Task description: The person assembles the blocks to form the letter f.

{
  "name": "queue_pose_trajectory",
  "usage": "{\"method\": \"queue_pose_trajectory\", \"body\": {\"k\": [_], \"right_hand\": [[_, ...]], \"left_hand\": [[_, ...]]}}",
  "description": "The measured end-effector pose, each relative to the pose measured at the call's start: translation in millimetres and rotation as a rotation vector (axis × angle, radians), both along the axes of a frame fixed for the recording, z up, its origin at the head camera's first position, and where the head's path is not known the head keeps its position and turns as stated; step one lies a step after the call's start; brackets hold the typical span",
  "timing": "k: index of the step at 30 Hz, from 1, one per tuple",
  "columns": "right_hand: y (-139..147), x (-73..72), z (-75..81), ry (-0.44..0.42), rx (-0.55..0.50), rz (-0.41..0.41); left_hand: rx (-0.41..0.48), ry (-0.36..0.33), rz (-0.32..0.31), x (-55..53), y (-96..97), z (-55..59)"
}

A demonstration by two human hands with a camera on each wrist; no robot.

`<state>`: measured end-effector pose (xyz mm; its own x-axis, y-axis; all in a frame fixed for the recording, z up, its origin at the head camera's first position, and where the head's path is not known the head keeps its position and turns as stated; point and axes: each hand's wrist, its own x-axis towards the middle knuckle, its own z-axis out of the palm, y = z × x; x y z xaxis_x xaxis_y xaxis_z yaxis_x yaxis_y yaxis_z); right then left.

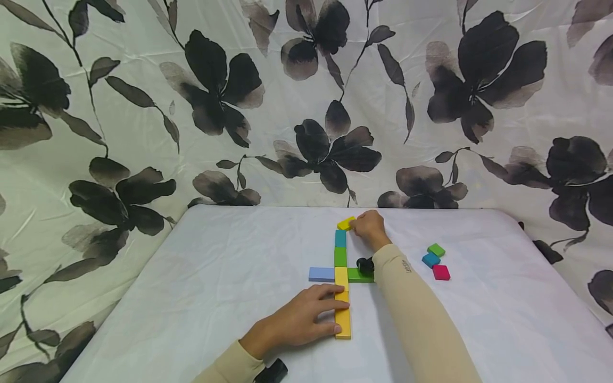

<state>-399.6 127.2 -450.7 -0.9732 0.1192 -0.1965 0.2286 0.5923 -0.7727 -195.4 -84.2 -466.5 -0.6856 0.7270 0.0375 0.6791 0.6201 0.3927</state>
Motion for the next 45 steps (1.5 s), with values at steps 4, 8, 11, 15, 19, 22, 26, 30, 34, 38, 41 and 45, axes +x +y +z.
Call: {"method": "queue_pose_trajectory", "body": {"k": [4, 8, 11, 15, 19, 22, 26, 30, 34, 38, 41, 45], "right_hand": [[0.9, 1.8, 1.8, 0.002, 0.015, -0.009], [1.3, 4.1, 3.8, -0.001, 0.025, -0.022], [2.1, 5.5, 4.7, -0.001, 0.026, -0.019], [4.4, 8.9, 4.5, 0.005, 0.022, -0.016], [8.8, 16.0, 4.2, 0.004, 0.009, -0.018], [11.9, 21.3, 4.3, -0.002, -0.012, -0.014], [17.8, 29.7, 4.8, -0.004, -0.079, -0.019], [26.6, 41.3, 7.3, 0.01, -0.17, -0.026], [35.6, 53.9, 11.0, 0.023, -0.195, -0.027], [43.3, 63.3, 14.0, 0.045, -0.241, -0.04], [47.0, 69.0, 14.7, 0.06, -0.276, -0.044], [50.8, 77.1, 13.5, 0.07, -0.265, -0.028]], "left_hand": [[0.0, -0.004, -0.001, 0.2, 0.8, 0.6], [0.0, 0.0, -0.004, 0.0, 1.4, 1.0], [-0.001, -0.001, -0.004, 0.0, 1.2, 0.9], [0.0, -0.01, 0.0, -0.2, 0.7, 0.5], [0.002, -0.014, 0.007, -0.4, 1.1, -1.0], [-0.002, -0.016, 0.015, -0.6, 1.3, -1.8], [-0.005, -0.02, 0.015, -1.1, 1.5, -1.8], [-0.008, -0.023, 0.023, -1.3, 1.7, -1.3], [-0.007, -0.02, 0.03, -0.7, 2.7, -0.7], [-0.004, -0.026, 0.035, -0.3, 3.1, 0.1], [-0.005, -0.029, 0.033, 0.2, 2.7, 1.3], [-0.005, -0.045, 0.037, 0.8, 3.5, 3.0]]}}
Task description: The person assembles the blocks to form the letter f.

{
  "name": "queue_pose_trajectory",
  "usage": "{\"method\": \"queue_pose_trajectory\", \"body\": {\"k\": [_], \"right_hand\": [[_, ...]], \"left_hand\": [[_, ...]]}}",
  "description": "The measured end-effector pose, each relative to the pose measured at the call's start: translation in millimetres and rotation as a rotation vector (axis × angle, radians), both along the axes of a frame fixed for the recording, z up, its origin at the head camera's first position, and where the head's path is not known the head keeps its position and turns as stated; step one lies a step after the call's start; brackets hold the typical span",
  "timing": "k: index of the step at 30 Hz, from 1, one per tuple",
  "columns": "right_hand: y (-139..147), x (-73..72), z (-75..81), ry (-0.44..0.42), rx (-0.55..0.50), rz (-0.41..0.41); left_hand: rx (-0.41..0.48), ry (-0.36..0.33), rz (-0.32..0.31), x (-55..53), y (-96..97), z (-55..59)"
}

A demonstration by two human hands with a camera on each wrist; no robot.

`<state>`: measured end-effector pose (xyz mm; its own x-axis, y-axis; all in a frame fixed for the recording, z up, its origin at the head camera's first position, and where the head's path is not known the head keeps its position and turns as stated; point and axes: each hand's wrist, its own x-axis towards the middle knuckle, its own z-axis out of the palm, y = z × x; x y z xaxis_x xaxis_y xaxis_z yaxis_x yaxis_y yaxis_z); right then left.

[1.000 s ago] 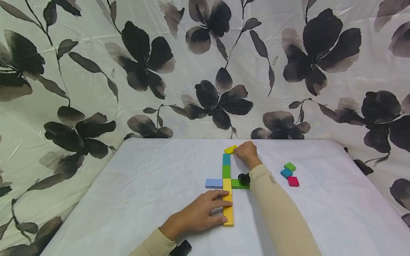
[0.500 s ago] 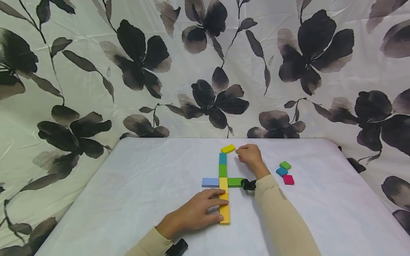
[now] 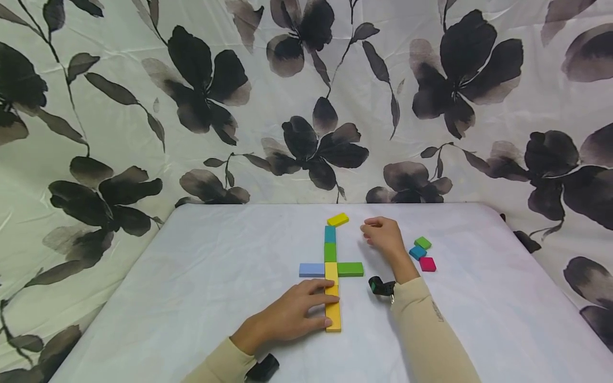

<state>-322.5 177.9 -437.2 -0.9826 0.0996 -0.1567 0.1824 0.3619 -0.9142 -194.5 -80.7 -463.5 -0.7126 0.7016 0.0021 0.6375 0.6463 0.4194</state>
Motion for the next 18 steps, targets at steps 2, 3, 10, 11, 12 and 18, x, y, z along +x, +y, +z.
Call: {"method": "queue_pose_trajectory", "body": {"k": [2, 3, 10, 11, 12, 18], "right_hand": [[1.8, 3.1, -1.2, 0.007, 0.003, 0.001], [2.7, 4.5, -2.1, 0.011, -0.001, 0.002], [5.4, 14.7, -5.4, 0.027, -0.005, 0.0], [6.0, 16.0, -5.3, 0.031, -0.005, -0.003], [6.6, 17.4, -5.3, 0.038, -0.007, -0.004], [17.2, 25.6, -6.6, 0.106, 0.02, 0.002]], "left_hand": [[-0.006, -0.008, 0.006, -0.8, 0.8, 1.4], [-0.008, -0.008, 0.009, -1.1, 1.1, 1.9], [-0.002, -0.024, 0.006, -0.5, 2.2, 1.7], [-0.004, -0.026, 0.006, -0.4, 2.3, 1.8], [-0.006, -0.027, 0.006, -0.2, 2.1, 1.7], [0.005, -0.032, 0.012, 0.3, 1.5, 2.0]]}}
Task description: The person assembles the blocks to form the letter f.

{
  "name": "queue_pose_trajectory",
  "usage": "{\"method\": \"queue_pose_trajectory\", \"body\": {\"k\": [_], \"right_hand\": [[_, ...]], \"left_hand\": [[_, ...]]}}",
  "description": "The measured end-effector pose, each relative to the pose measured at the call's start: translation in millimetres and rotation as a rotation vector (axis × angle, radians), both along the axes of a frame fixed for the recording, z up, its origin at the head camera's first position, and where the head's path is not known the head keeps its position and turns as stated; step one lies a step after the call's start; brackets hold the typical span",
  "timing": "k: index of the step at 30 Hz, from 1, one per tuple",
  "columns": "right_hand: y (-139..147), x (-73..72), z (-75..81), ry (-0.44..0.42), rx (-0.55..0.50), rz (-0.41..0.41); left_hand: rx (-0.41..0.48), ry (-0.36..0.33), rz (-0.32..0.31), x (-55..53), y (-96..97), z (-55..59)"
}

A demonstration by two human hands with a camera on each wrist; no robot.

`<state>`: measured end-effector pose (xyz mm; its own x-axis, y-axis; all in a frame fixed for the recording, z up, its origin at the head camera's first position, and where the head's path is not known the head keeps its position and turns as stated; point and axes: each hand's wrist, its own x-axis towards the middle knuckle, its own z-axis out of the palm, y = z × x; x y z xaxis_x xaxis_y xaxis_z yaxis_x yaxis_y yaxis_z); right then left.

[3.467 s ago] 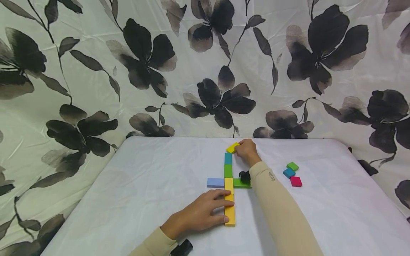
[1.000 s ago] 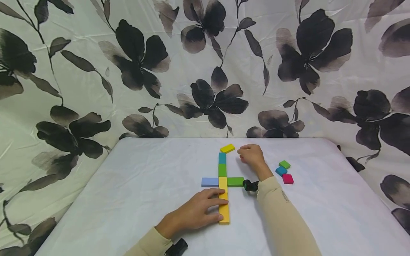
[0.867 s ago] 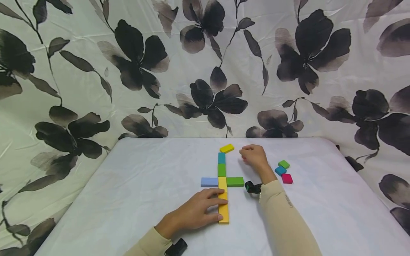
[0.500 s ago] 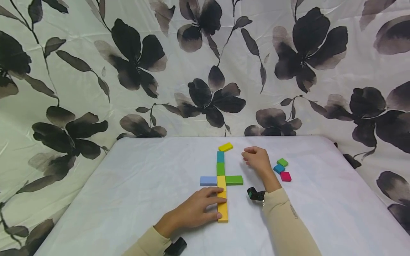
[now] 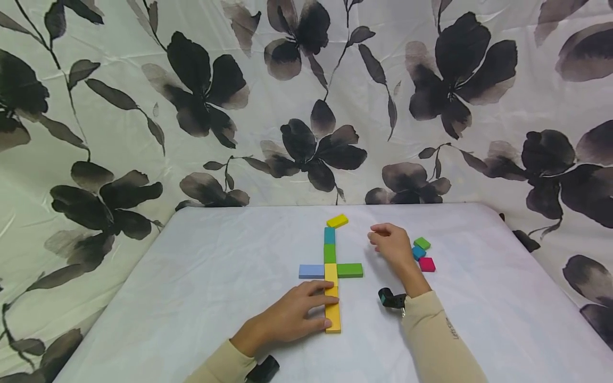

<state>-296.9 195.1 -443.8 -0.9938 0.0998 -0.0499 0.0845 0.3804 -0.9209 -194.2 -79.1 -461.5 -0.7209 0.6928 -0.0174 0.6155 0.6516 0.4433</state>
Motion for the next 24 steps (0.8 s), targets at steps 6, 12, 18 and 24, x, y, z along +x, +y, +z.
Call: {"method": "queue_pose_trajectory", "body": {"k": [6, 12, 18, 24], "right_hand": [[18.4, 12.5, -0.1, 0.079, 0.07, -0.001], [38.7, 28.2, 3.3, 0.129, 0.135, -0.004], [58.9, 41.6, 4.1, 0.114, 0.156, -0.021], [74.4, 51.6, 4.2, 0.107, 0.165, -0.048]], "left_hand": [[0.011, 0.018, -0.013, 0.2, -1.2, -1.2], [0.006, 0.031, -0.01, -0.4, -1.6, -2.1], [0.014, 0.034, -0.015, 0.0, -2.3, -1.9], [0.015, 0.027, -0.017, -0.3, -2.3, -2.4]]}}
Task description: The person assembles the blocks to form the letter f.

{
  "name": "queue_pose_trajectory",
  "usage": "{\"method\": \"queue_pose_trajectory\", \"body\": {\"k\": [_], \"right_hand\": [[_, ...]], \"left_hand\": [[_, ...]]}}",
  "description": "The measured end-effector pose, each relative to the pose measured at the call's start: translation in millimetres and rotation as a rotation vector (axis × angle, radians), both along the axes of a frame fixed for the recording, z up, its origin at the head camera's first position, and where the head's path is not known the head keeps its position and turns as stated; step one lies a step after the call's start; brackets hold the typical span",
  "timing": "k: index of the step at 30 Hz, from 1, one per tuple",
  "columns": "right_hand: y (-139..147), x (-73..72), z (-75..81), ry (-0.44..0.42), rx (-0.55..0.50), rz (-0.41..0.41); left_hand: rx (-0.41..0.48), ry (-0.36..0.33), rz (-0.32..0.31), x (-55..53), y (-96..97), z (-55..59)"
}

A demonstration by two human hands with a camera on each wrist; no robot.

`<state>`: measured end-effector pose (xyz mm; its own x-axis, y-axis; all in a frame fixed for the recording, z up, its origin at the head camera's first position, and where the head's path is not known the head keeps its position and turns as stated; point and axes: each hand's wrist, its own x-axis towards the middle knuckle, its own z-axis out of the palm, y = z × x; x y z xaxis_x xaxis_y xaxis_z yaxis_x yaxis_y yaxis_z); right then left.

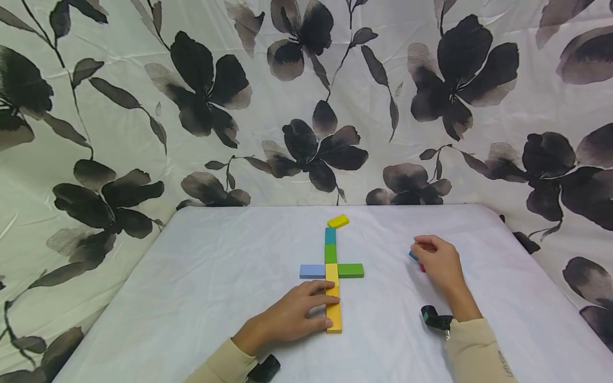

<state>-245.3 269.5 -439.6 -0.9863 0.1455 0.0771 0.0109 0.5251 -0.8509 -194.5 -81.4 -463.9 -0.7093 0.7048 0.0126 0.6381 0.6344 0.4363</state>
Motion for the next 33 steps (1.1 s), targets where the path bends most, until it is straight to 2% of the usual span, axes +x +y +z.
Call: {"method": "queue_pose_trajectory", "body": {"k": [9, 14, 25, 33], "right_hand": [[16.9, 6.8, -6.1, -0.014, 0.056, -0.039], [23.9, 8.5, -10.0, -0.052, 0.072, -0.052], [31.3, 10.0, -15.3, -0.092, 0.129, -0.032], [37.6, 10.7, -19.3, -0.176, 0.146, 0.016]], "left_hand": [[-0.005, -0.002, 0.016, 1.4, 0.8, 1.6], [0.001, -0.01, 0.018, 1.6, 1.0, 1.2], [0.001, 0.011, 0.015, 2.3, 1.4, 0.8], [0.026, 0.011, 0.026, 2.2, 1.7, -2.8]]}}
